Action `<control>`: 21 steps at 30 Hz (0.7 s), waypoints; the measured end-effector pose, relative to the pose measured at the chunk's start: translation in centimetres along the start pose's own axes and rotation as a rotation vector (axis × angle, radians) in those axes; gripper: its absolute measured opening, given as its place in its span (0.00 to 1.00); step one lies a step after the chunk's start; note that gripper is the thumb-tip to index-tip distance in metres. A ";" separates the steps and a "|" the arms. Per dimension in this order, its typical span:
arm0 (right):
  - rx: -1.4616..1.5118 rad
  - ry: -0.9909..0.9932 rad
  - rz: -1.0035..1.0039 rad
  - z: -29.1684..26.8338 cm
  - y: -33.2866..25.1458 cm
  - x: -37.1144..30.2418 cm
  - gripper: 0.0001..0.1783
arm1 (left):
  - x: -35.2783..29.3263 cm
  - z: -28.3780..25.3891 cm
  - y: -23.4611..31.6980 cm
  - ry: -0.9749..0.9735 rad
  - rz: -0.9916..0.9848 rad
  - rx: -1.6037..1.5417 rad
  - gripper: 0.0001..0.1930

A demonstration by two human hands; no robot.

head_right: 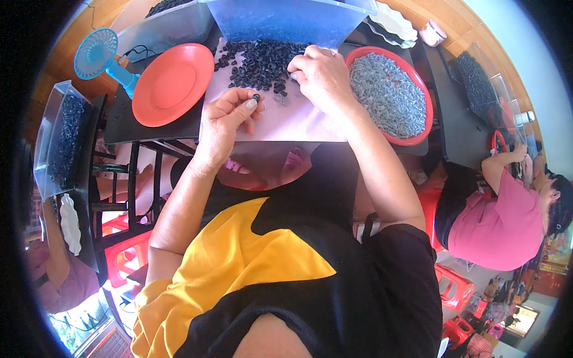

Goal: Manual assembly of small black plastic parts at a workbench.

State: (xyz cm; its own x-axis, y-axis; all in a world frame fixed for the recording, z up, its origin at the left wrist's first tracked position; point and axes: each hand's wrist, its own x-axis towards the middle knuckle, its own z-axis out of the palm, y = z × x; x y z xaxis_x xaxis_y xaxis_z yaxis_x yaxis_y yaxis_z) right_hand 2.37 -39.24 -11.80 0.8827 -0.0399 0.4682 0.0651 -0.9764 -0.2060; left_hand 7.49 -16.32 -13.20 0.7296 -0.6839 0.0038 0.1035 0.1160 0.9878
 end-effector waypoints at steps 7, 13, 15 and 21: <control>0.025 -0.011 -0.178 -0.8 -2.0 0.0 0.07 | -0.1 0.1 0.5 0.025 -0.024 -0.022 0.08; 0.007 -0.017 -0.145 -1.0 -1.4 -0.5 0.05 | -0.1 0.2 0.5 0.034 -0.008 -0.026 0.08; 0.011 -0.037 -0.160 -0.9 -1.6 -0.8 0.05 | -0.1 0.2 0.4 0.039 0.002 -0.036 0.08; -0.040 -0.105 -0.149 -1.1 -2.0 -1.0 0.06 | 0.1 0.1 0.1 0.031 0.004 -0.030 0.08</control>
State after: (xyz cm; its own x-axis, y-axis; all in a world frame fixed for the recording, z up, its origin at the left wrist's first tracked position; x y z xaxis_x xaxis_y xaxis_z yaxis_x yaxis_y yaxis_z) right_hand 0.83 -37.44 -10.90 0.9086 0.1263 0.3982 0.1822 -0.9776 -0.1056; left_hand 7.50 -16.42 -13.11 0.7505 -0.6608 0.0028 0.1200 0.1404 0.9828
